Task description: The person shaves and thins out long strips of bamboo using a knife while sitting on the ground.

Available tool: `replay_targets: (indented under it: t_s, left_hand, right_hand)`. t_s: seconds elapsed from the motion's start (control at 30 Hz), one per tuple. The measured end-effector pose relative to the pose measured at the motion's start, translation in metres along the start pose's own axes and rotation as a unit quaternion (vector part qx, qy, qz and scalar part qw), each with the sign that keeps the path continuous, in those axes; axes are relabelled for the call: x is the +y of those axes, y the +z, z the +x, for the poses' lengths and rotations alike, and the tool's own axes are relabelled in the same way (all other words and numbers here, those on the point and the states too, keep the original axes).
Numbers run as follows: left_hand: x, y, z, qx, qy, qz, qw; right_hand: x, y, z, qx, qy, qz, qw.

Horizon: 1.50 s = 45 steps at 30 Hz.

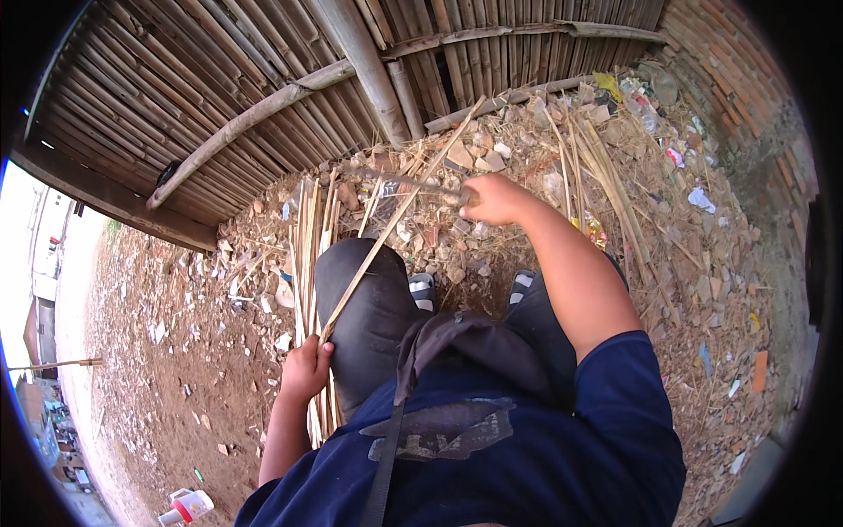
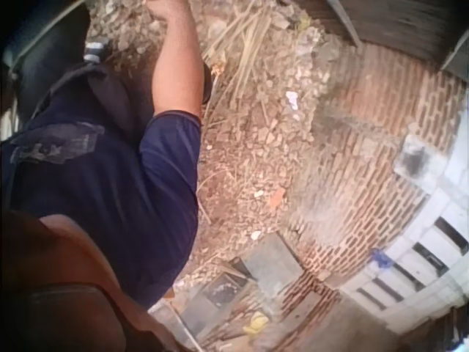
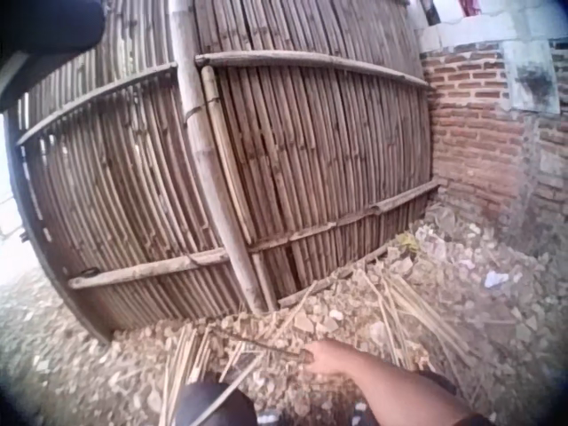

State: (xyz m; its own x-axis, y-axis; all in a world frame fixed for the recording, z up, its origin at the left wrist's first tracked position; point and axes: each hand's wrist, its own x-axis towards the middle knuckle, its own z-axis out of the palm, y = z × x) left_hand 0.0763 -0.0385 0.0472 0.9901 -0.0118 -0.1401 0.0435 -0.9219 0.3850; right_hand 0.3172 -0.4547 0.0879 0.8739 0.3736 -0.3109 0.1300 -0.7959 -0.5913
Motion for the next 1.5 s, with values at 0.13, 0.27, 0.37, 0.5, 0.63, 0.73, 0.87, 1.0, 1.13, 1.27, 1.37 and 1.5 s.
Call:
replay_targets:
  t_s: [0.13,0.27,0.37,0.5,0.63,0.73,0.87,1.0,1.13,1.27,1.37,1.5]
  left_hand:
    - [0.008,-0.006,0.002,-0.004,-0.001,0.015,1.0]
    - [0.008,-0.011,0.0,-0.007,0.027,0.0,1.0]
    - [0.002,-0.005,0.001,0.0,0.036,0.001,0.999]
    - [-0.015,-0.001,-0.003,0.015,0.036,0.017,0.999]
    - [-0.028,-0.021,-0.017,0.036,0.029,0.063,0.997]
    - [-0.043,-0.025,-0.026,0.018,-0.005,0.076,0.997]
    - [-0.075,-0.009,-0.043,0.034,-0.024,0.098,0.994]
    - [-0.092,-0.007,-0.053,0.066,-0.013,0.097,0.993]
    - [-0.112,-0.009,-0.056,0.075,-0.002,0.129,0.989]
    - [-0.193,0.005,-0.098,0.103,-0.159,0.114,0.975]
    - [-0.247,0.002,-0.19,0.115,-0.306,0.129,0.936]
    - [-0.228,0.046,-0.217,0.17,-0.332,0.097,0.923]
  right_hand:
    - [0.024,-0.005,0.004,0.123,0.025,-0.078,0.989]
    - [-0.02,-0.003,-0.014,0.062,0.004,-0.094,0.994]
    - [-0.039,0.002,-0.027,0.05,-0.118,-0.207,0.97]
    - [0.024,-0.003,0.009,0.073,0.056,-0.028,0.995]
    - [0.051,-0.021,0.004,0.191,0.11,-0.026,0.975]
    - [0.037,-0.032,-0.007,0.199,0.132,-0.016,0.971]
    - [0.035,-0.025,-0.006,0.244,0.056,-0.057,0.966]
    - [0.032,-0.02,-0.001,0.233,0.029,-0.108,0.966]
    - [0.017,-0.019,-0.003,0.209,0.081,-0.12,0.967]
    - [0.1,-0.035,0.012,0.348,0.159,-0.1,0.919]
    - [0.194,-0.06,0.016,0.484,0.24,0.153,0.828]
    - [0.214,-0.061,0.012,0.452,0.215,0.543,0.674]
